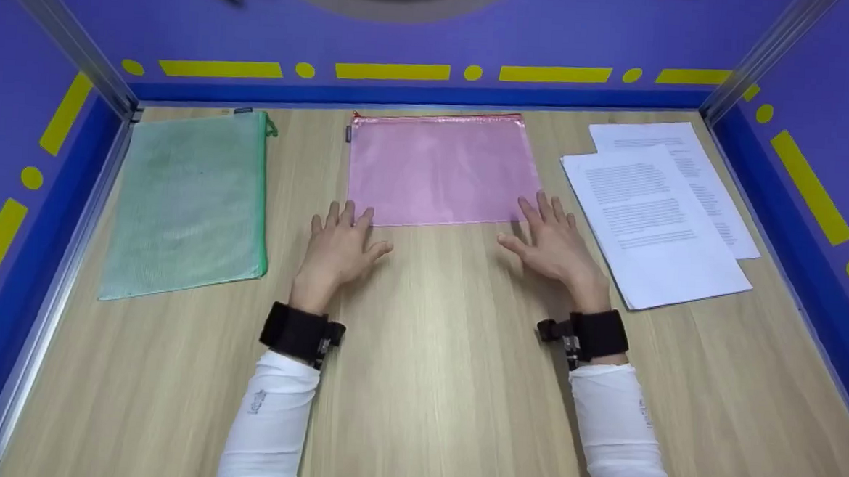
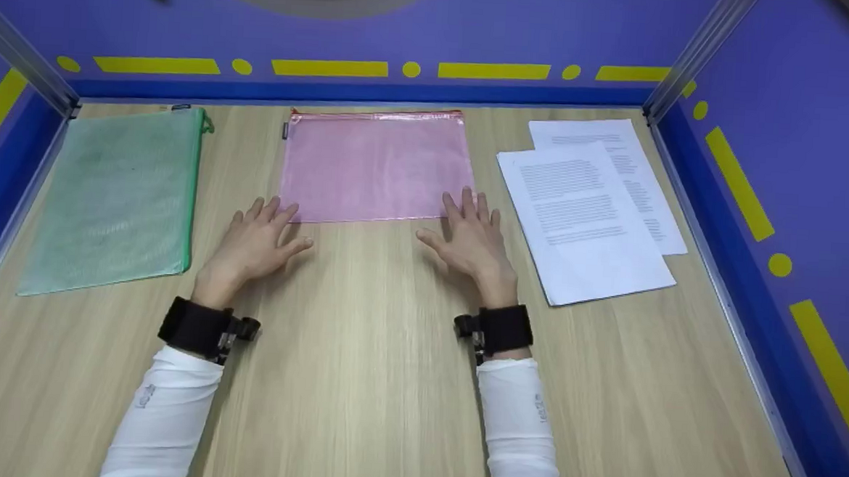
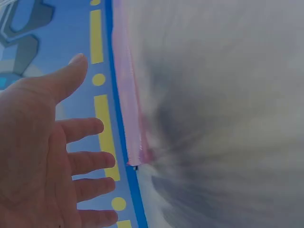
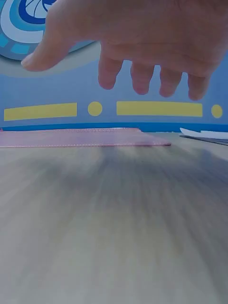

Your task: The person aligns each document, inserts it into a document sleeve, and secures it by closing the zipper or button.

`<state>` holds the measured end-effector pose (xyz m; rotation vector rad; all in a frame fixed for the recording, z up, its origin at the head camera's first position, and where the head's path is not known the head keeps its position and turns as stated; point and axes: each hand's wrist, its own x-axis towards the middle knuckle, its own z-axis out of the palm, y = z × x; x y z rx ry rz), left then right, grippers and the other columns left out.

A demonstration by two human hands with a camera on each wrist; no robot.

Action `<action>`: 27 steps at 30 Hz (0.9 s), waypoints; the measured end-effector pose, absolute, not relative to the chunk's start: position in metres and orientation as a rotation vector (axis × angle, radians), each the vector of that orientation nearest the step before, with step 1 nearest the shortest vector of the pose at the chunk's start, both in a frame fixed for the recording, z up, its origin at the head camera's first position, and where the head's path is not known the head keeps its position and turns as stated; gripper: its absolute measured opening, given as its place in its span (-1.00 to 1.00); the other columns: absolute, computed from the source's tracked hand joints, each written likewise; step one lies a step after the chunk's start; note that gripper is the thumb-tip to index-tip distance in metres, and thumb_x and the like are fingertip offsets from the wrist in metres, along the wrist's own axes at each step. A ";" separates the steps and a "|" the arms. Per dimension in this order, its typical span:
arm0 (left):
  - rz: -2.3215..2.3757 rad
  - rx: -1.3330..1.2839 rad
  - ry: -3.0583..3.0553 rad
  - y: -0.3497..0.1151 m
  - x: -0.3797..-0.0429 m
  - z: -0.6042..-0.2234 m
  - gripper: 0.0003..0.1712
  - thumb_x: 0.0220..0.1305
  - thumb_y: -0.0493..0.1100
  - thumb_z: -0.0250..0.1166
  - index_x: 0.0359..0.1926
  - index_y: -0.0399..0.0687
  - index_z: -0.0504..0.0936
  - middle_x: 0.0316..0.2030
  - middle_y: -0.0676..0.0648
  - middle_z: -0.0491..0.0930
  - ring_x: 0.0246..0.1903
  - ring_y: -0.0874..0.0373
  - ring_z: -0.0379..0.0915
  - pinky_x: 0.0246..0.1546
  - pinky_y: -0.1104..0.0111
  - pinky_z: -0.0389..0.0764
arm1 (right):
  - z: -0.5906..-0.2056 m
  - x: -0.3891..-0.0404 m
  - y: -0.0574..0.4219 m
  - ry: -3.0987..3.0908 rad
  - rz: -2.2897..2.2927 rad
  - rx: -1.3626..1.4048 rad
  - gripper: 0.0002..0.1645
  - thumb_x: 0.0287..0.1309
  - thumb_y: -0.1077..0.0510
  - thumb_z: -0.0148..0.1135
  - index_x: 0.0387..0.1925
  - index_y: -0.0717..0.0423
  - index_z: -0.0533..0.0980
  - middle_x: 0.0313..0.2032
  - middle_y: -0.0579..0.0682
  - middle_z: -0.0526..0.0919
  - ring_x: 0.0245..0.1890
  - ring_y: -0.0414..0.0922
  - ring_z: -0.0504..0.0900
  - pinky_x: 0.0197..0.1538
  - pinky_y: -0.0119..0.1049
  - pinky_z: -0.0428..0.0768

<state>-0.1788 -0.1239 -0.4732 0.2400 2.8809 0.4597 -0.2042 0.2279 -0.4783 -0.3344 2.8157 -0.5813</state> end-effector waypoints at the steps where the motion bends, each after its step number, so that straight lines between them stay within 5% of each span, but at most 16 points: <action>1: 0.445 0.247 2.874 -0.125 -0.181 -0.473 -0.07 0.37 0.38 0.02 0.53 -0.08 0.12 0.52 -0.40 -0.01 0.53 -0.39 -0.18 0.46 -0.31 -0.10 | -0.478 -0.207 0.228 2.801 -0.579 -0.340 0.06 0.30 -0.48 -0.10 0.58 0.00 -0.10 0.58 0.25 -0.29 0.58 0.28 -0.32 0.54 0.28 -0.27; 10: 0.357 0.331 2.825 -0.119 -0.200 -0.477 -0.11 0.39 0.35 0.02 0.51 -0.08 0.16 0.51 -0.39 0.02 0.51 -0.39 -0.11 0.44 -0.31 -0.01 | -0.484 -0.229 0.219 2.741 -0.446 -0.404 -0.10 0.43 -0.28 -0.07 0.54 0.14 0.00 0.55 0.34 -0.21 0.57 0.29 -0.24 0.56 0.23 -0.19; 27: 0.413 0.402 2.789 -0.111 -0.196 -0.486 -0.24 0.45 0.22 0.05 0.40 -0.25 0.32 0.44 -0.43 0.16 0.48 -0.38 0.01 0.49 -0.06 0.17 | -0.485 -0.221 0.208 2.594 -0.327 -0.402 -0.02 0.43 -0.31 -0.13 0.56 0.14 -0.20 0.54 0.36 -0.35 0.57 0.27 -0.32 0.56 0.19 -0.11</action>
